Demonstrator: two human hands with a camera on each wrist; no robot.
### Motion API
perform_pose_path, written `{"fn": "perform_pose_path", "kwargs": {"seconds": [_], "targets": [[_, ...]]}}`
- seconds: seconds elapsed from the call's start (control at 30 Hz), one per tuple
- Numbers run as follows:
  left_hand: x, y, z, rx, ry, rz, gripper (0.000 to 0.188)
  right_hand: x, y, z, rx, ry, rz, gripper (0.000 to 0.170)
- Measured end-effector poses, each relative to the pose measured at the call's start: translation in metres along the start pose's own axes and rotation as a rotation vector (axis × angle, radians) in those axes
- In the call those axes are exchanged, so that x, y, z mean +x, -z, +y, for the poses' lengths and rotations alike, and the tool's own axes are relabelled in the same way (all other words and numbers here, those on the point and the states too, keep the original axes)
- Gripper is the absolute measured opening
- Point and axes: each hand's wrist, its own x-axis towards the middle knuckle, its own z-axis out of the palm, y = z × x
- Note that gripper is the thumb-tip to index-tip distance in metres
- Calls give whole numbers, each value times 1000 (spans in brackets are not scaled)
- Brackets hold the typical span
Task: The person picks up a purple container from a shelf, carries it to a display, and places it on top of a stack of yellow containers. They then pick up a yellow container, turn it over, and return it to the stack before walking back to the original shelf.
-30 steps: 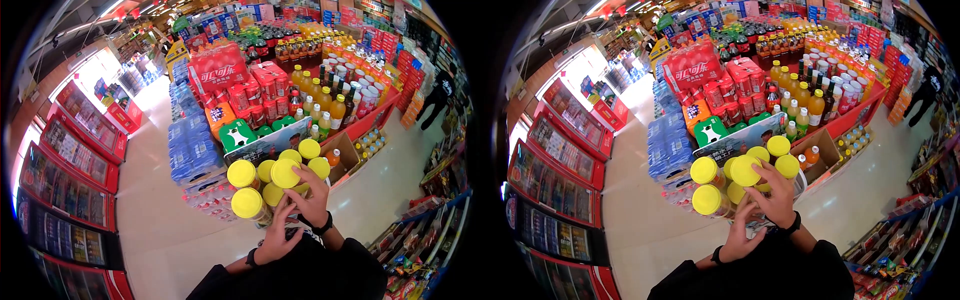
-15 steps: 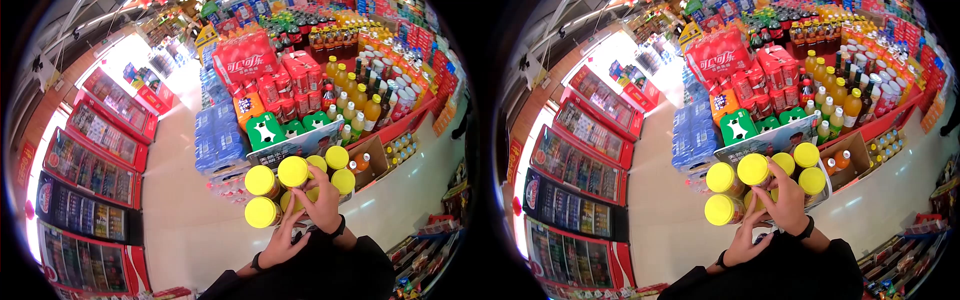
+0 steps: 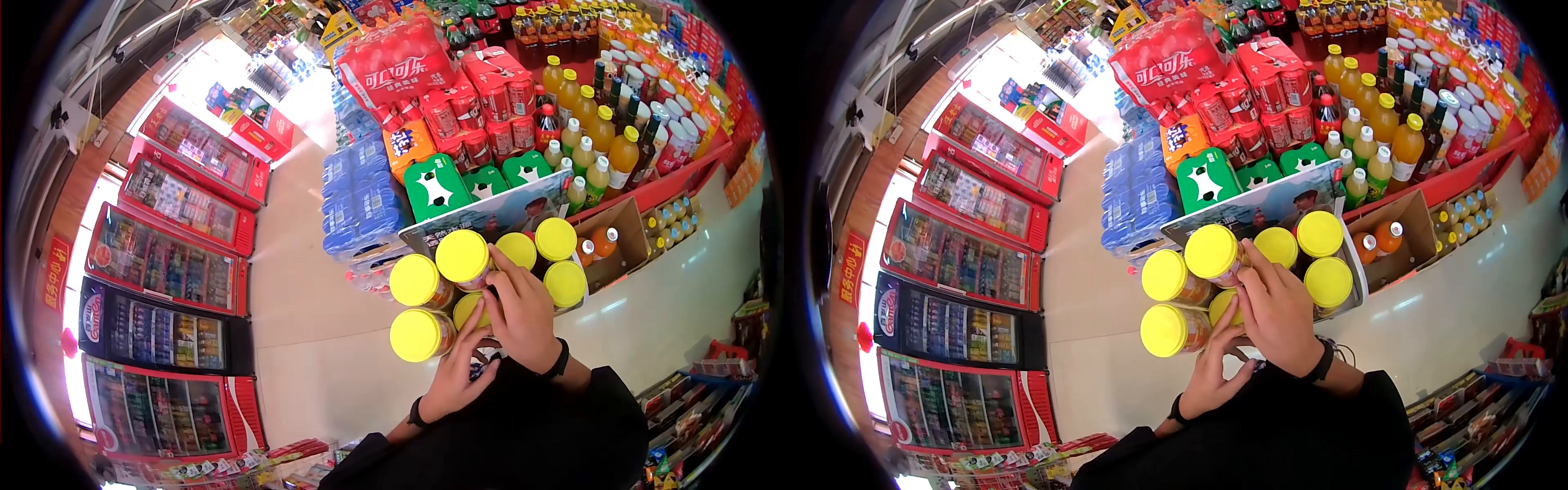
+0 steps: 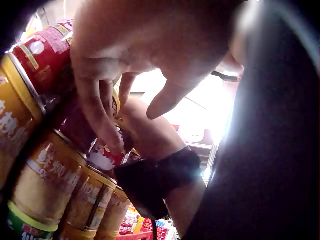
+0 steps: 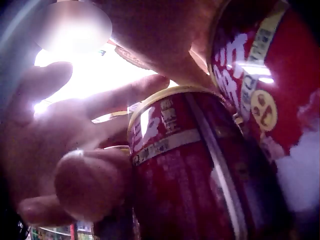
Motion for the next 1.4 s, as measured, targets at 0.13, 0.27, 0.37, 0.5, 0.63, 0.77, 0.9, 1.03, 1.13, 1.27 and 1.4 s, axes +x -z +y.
{"fn": "perform_pose_path", "kwargs": {"seconds": [0.13,0.27,0.37,0.5,0.63,0.77,0.9,1.03,1.13,1.27,1.4], "targets": [[1,-3,1,29,19,46,60,-1,-3,2,-4,0,-5,25],[-2,-13,-3,94,13,133,51,-1,-2,3,17,-1,-18,28],[-5,-18,-10,190,-23,178,49,-1,-1,3,44,7,-34,30],[-12,-28,-30,252,-97,283,51,-2,3,4,75,18,-67,30],[-16,-38,-49,378,-213,375,53,-2,8,5,151,34,-44,28],[-23,-59,-72,534,-326,497,56,-5,11,2,224,-7,-3,22],[-27,-74,-93,561,-353,595,46,-10,10,9,262,54,15,19],[-39,-82,-112,602,-329,626,28,-17,4,20,149,248,27,16],[-36,-85,-117,671,-377,677,23,-23,1,26,130,311,45,13],[-43,-89,-113,708,-253,619,17,-26,-1,37,50,403,70,20],[-43,-98,-112,816,-202,666,24,-39,-5,44,72,425,60,26]]}}
